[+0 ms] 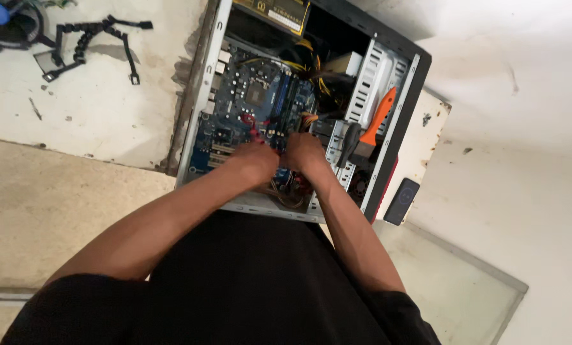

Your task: The person cleans a computer processor with a brush, then removes several cables from the motherboard and places them on the table. The person also removes a RAM stick from the motherboard.

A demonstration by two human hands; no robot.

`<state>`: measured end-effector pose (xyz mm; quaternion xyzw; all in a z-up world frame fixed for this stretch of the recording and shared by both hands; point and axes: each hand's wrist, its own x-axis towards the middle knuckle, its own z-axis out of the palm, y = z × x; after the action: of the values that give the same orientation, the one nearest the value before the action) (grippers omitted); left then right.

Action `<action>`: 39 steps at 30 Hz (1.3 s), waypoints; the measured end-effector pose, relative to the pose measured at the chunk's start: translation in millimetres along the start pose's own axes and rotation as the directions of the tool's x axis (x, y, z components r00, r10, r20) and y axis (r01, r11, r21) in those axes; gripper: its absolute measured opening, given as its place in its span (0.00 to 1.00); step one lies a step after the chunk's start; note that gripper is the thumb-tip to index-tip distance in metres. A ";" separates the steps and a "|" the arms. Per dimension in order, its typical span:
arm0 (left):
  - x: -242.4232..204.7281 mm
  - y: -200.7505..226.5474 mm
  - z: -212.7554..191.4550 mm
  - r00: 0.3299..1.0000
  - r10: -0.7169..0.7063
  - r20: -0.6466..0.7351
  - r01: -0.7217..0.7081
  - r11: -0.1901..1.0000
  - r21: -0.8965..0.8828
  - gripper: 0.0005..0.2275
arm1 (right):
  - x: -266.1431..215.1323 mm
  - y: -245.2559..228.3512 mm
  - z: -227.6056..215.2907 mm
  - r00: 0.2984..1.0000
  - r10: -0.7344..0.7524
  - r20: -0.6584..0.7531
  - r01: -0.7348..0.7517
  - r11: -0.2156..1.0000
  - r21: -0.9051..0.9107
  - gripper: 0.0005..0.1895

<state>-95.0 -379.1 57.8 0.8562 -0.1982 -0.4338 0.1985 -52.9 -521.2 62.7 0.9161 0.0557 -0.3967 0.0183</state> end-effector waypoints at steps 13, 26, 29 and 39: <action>46.3 12.3 100.1 0.959 -0.284 -0.008 0.284 0.958 -0.042 0.11 | -9.6 2.6 62.8 0.959 0.169 -0.230 -0.143 0.982 0.122 0.15; 46.7 3.3 114.4 0.998 -0.049 -0.043 0.054 0.991 0.125 0.13 | -46.0 -27.5 -54.6 0.960 0.189 -0.206 -0.108 0.930 0.351 0.20; 41.8 -0.9 104.3 0.999 0.006 -0.045 0.002 0.984 0.180 0.10 | -85.7 -42.2 -102.3 0.974 0.074 -0.216 0.028 0.901 0.433 0.15; -146.7 -1.5 -101.4 0.816 -0.023 -0.577 -0.381 0.731 -0.567 0.11 | -137.5 -37.5 -142.9 0.982 -0.144 -0.124 0.156 0.230 0.961 0.14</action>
<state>-91.5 -285.8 209.7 0.7920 -0.0523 -0.1892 0.5781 -47.1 -484.9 261.1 0.7260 -0.1119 -0.3428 -0.5856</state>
